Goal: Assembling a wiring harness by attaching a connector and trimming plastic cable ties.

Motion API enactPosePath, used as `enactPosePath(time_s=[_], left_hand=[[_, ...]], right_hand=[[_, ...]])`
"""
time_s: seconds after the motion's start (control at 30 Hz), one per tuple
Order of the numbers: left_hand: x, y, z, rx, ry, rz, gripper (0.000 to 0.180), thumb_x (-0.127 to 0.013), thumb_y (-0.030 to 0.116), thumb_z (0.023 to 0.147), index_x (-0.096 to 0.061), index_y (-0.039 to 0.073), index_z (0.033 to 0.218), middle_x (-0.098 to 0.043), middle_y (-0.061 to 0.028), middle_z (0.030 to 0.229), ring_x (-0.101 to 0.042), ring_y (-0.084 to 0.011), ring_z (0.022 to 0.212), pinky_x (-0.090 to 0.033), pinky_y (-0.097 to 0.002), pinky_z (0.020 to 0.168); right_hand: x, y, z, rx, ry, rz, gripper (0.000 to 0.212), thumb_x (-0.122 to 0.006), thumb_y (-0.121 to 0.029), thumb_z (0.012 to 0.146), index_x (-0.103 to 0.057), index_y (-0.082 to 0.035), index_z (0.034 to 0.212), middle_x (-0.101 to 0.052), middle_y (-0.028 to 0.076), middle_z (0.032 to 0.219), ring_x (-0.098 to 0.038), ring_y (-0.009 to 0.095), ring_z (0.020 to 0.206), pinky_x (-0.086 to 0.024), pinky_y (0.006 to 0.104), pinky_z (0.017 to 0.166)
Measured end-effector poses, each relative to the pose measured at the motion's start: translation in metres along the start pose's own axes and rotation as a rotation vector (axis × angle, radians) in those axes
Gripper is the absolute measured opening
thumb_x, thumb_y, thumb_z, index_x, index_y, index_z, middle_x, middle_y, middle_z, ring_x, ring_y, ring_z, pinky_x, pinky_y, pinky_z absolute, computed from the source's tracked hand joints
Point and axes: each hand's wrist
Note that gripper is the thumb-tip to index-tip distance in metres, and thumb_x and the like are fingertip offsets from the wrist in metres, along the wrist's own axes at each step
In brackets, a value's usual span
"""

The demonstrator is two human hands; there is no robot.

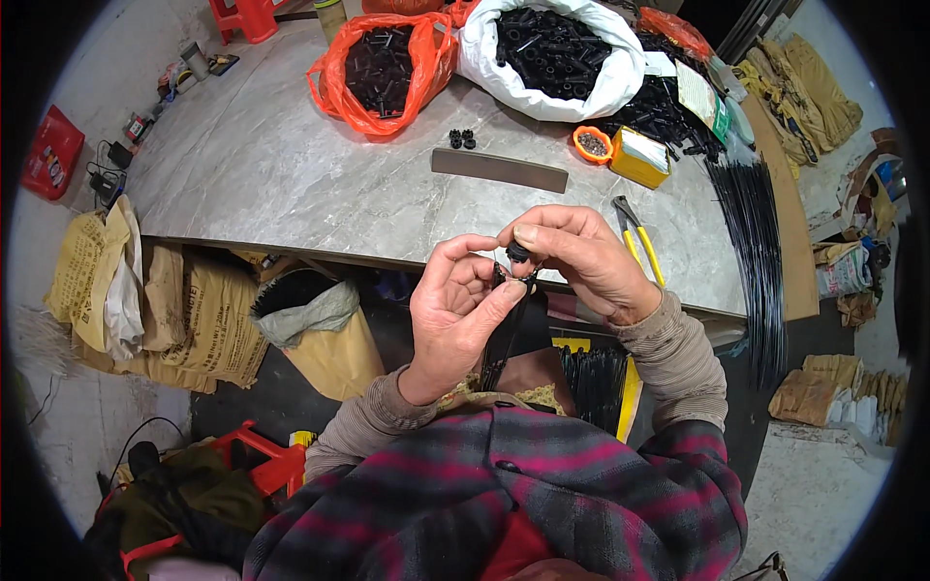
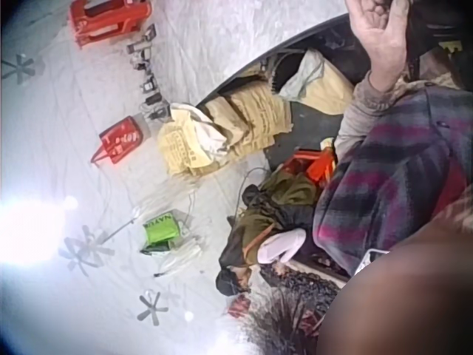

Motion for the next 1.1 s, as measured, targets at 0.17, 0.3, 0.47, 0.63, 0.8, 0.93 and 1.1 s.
enactPosePath(time_s=[0.17, 0.3, 0.47, 0.63, 0.8, 0.93, 1.1], left_hand=[[-0.001, 0.0, 0.0, -0.012, 0.008, 0.009, 0.044, -0.064, -0.008, 0.09, -0.043, -0.002, 0.128, -0.065, -0.0099, 0.104, -0.061, -0.0092, 0.092, -0.049, -0.0219, 0.08], [-0.001, 0.001, -0.002, 0.002, 0.008, -0.014, 0.045, -0.064, -0.008, 0.09, -0.042, 0.0, 0.128, -0.064, -0.0089, 0.102, -0.06, -0.0089, 0.091, -0.049, -0.022, 0.08], [0.001, 0.0, -0.003, -0.003, 0.004, -0.024, 0.046, -0.064, -0.008, 0.09, -0.04, 0.0, 0.129, -0.063, -0.0076, 0.099, -0.059, -0.0085, 0.09, -0.049, -0.0222, 0.079], [0.004, 0.002, -0.004, 0.025, -0.014, -0.019, 0.048, -0.063, -0.008, 0.09, -0.039, -0.002, 0.13, -0.064, -0.0123, 0.101, -0.062, -0.0141, 0.095, -0.051, -0.0272, 0.086], [0.004, 0.002, -0.004, 0.018, -0.014, -0.036, 0.048, -0.063, -0.008, 0.09, -0.039, -0.002, 0.13, -0.064, -0.0117, 0.101, -0.062, -0.0138, 0.095, -0.051, -0.0271, 0.086], [0.005, 0.003, -0.003, 0.018, -0.013, -0.035, 0.048, -0.064, -0.008, 0.09, -0.039, -0.002, 0.13, -0.064, -0.0116, 0.1, -0.062, -0.0136, 0.095, -0.051, -0.0271, 0.086], [0.003, 0.003, -0.002, 0.02, -0.002, -0.043, 0.047, -0.064, -0.007, 0.09, -0.039, -0.002, 0.13, -0.063, -0.0098, 0.097, -0.062, -0.0128, 0.092, -0.051, -0.0265, 0.085]], right_hand=[[0.001, 0.003, 0.002, 0.014, -0.031, -0.011, 0.026, -0.062, -0.021, 0.097, -0.067, 0.001, 0.11, -0.069, 0.005, 0.098, -0.065, 0.009, 0.089, -0.052, 0.025, 0.081], [0.006, 0.005, 0.002, 0.017, -0.108, 0.039, 0.029, -0.062, -0.021, 0.098, -0.065, 0.002, 0.114, -0.068, 0.006, 0.105, -0.065, 0.01, 0.093, -0.052, 0.027, 0.087], [0.006, 0.003, 0.003, 0.041, -0.152, 0.035, 0.03, -0.062, -0.02, 0.097, -0.063, 0.003, 0.117, -0.067, 0.007, 0.108, -0.065, 0.012, 0.096, -0.052, 0.0288, 0.091], [0.011, 0.007, 0.007, 0.073, -0.221, -0.003, 0.028, -0.064, -0.017, 0.092, -0.061, 0.004, 0.111, -0.066, 0.008, 0.101, -0.064, 0.014, 0.094, -0.051, 0.0295, 0.089], [0.012, 0.009, 0.01, 0.08, -0.237, 0.009, 0.027, -0.065, -0.015, 0.091, -0.06, 0.003, 0.11, -0.066, 0.008, 0.098, -0.064, 0.014, 0.092, -0.05, 0.0286, 0.086], [0.013, 0.01, 0.012, 0.087, -0.239, 0.003, 0.028, -0.065, -0.014, 0.09, -0.06, 0.004, 0.112, -0.066, 0.008, 0.099, -0.064, 0.014, 0.093, -0.05, 0.0286, 0.087], [0.008, 0.008, 0.01, 0.104, -0.182, -0.019, 0.029, -0.066, -0.016, 0.089, -0.062, 0.003, 0.11, -0.066, 0.009, 0.1, -0.063, 0.014, 0.093, -0.05, 0.0297, 0.086]])
Point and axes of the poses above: each hand's wrist, its own z-axis towards the middle knuckle, its own x-axis out of the back of the hand, y = z × x
